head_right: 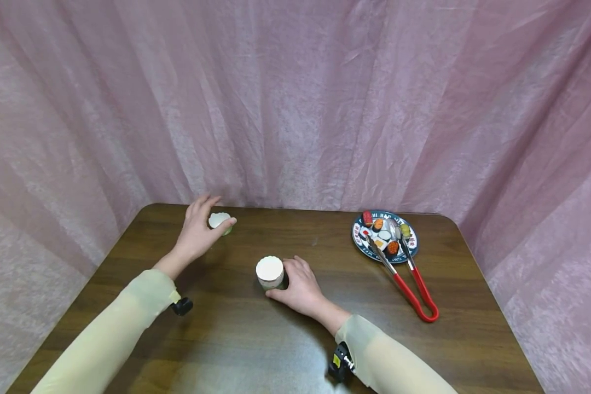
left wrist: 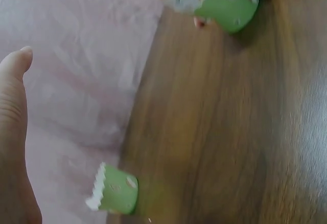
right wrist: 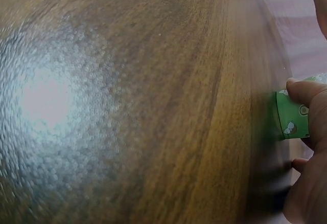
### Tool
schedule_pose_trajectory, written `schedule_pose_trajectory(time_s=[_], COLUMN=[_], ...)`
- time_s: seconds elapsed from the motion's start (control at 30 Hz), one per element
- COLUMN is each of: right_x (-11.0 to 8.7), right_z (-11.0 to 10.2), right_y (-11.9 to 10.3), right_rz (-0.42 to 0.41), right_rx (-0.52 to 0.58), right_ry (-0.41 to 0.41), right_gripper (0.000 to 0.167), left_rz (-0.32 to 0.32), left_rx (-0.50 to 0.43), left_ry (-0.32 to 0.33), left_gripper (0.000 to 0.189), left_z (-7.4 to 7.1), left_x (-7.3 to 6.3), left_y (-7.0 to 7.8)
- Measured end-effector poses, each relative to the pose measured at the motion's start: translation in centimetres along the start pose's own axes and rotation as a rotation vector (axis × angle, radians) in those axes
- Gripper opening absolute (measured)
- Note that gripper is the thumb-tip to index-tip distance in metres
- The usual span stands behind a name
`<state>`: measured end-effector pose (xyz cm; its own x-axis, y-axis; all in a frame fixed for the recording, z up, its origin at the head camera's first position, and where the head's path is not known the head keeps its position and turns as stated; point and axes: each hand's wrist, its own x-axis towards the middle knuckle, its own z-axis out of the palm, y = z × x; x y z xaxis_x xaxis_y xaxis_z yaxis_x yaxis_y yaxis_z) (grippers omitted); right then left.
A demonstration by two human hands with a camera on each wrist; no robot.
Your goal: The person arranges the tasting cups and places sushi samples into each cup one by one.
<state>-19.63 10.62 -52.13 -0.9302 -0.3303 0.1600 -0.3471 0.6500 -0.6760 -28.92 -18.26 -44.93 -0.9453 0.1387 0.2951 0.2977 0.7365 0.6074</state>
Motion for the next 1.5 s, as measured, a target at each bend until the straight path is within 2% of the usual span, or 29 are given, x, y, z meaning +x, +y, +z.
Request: schedule_pose_trajectory(time_s=[0.17,0.4,0.63,0.9,1.03,1.17,1.37,1.5], right_x=[0.0,0.0,-0.3,0.0,0.0,-0.2,0.0,0.0], right_z=[0.0,0.0,0.3,0.3,0.2,0.2,0.2,0.2], right_y=[0.0,0.0,0.1,0.2,0.3,0.4,0.6,0.8], right_rz=[0.008,0.000,0.015,-0.001,-0.005,-0.008,-0.033,-0.037], right_rx=[-0.004,0.002,-0.001,-0.022,-0.023,-0.006,-0.001,-0.015], right_ry=[-0.001,0.004,-0.009,0.014,0.008,0.005,0.003,-0.008], right_gripper=[0.074,0.073,0.073,0.074,0.075,0.074,0.071,0.071], left_rz=[0.039,0.091,0.138,0.174,0.165,0.127,0.089,0.060], left_rx=[0.000,-0.015,-0.033,0.012,0.019,0.021,0.053,0.073], left_ry=[-0.029,-0.061,-0.117,-0.195,-0.220,-0.232,-0.234,-0.212], left_gripper=[0.091,0.088,0.089,0.089,0.087,0.088,0.086,0.082], left_z=[-0.1,-0.1,0.6,2.6,4.0,5.2,6.6,7.2], left_x=[-0.5,-1.4,-3.7,-6.4,-7.5,-8.3,-8.8,-8.9], left_y=[1.9,3.7,4.8,6.1,6.6,6.8,7.3,7.9])
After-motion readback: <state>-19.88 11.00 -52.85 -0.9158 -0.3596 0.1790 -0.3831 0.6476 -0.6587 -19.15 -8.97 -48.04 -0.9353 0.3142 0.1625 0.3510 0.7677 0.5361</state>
